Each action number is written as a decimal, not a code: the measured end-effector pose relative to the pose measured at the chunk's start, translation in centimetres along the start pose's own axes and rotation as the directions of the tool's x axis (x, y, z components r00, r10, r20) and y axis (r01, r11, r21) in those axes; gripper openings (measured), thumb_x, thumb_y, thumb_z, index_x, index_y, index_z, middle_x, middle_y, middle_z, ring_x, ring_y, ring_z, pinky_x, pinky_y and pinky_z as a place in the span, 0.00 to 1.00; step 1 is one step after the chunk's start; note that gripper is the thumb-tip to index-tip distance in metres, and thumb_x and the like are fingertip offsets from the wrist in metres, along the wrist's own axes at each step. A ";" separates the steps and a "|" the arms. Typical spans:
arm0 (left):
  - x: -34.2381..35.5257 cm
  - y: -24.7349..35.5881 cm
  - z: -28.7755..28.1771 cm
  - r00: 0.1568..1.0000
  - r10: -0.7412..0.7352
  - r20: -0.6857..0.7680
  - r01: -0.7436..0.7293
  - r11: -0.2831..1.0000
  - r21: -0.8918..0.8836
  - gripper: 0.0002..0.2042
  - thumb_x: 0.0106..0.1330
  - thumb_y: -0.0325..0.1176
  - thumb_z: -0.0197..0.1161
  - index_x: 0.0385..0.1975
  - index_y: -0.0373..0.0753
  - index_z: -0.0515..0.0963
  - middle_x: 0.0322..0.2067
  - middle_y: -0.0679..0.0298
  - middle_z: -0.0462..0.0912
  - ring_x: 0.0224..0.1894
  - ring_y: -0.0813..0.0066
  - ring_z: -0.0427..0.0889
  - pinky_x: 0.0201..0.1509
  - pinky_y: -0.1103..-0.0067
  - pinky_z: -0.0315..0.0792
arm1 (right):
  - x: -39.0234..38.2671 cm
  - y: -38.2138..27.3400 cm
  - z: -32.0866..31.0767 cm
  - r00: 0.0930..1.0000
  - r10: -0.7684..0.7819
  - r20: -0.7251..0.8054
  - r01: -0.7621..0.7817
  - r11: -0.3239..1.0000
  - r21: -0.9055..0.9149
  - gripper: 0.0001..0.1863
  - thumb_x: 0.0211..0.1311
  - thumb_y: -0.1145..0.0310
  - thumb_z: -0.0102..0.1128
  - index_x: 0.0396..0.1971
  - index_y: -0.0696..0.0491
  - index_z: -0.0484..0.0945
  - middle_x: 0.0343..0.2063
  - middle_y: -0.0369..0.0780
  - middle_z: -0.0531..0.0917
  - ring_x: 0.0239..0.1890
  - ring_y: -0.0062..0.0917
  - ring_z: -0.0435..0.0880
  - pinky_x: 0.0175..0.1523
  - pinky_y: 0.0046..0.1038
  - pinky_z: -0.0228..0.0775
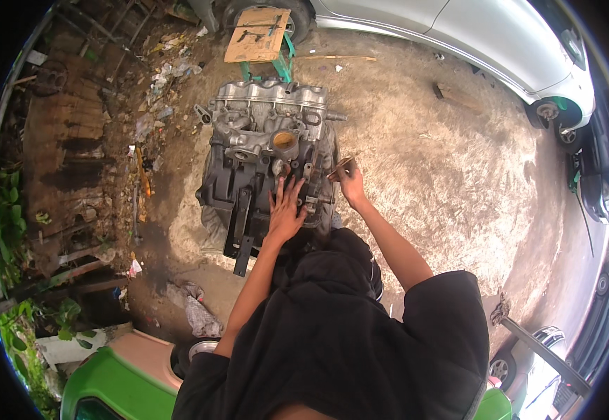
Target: The person uses a wrench to loosen and remove bolts from a car engine block resting on the ground. They repeatedly reach for bolts, turn them, and place them on a nearby cardboard sheet. The person continues this process across multiple bolt locations on the engine.
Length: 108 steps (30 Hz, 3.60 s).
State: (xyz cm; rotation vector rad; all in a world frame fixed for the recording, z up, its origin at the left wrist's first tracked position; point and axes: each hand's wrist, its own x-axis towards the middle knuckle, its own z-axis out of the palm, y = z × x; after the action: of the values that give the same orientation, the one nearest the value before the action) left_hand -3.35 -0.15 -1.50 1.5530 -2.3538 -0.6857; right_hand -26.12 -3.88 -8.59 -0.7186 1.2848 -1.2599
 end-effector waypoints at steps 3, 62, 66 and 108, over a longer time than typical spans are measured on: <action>0.0 0.0 -0.1 1.000 0.004 -0.003 -0.004 1.000 -0.002 0.39 0.65 0.33 0.61 0.76 0.56 0.52 0.77 0.63 0.50 0.81 0.61 0.35 0.76 0.41 0.36 | -2.4 -0.9 1.2 0.960 -0.256 0.111 0.279 0.907 -0.315 0.05 0.71 0.77 0.53 0.43 0.60 0.70 0.34 0.45 0.81 0.35 0.30 0.87 0.41 0.31 0.79; -0.1 -0.2 0.0 0.998 -0.030 0.056 0.029 0.999 0.021 0.39 0.65 0.36 0.61 0.76 0.53 0.51 0.77 0.63 0.49 0.80 0.58 0.34 0.77 0.43 0.34 | 2.2 4.6 0.4 0.706 0.681 0.195 -0.685 0.587 0.431 0.09 0.74 0.70 0.46 0.33 0.58 0.72 0.27 0.43 0.78 0.27 0.31 0.76 0.34 0.28 0.73; -0.1 -0.3 0.0 0.999 -0.016 0.042 0.015 1.000 0.007 0.39 0.65 0.36 0.61 0.76 0.54 0.51 0.77 0.63 0.49 0.80 0.58 0.34 0.76 0.43 0.34 | 2.1 4.4 -0.7 0.803 0.594 -0.044 -0.507 0.720 0.475 0.08 0.73 0.70 0.48 0.38 0.59 0.72 0.30 0.47 0.80 0.29 0.34 0.78 0.38 0.32 0.76; 0.0 -0.1 0.1 0.999 -0.024 0.036 0.024 1.000 -0.008 0.40 0.64 0.33 0.62 0.76 0.55 0.52 0.77 0.64 0.49 0.81 0.63 0.35 0.77 0.43 0.36 | -6.2 -0.7 2.9 0.769 -0.486 0.415 0.606 0.348 -0.716 0.07 0.67 0.81 0.54 0.44 0.59 0.75 0.38 0.47 0.78 0.39 0.43 0.83 0.42 0.37 0.77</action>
State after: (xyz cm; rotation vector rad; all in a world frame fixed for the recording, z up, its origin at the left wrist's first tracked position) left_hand -3.31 -0.15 -1.67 1.5803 -2.3583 -0.7335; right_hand -22.50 1.06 -5.52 -2.0634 1.5757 -1.0016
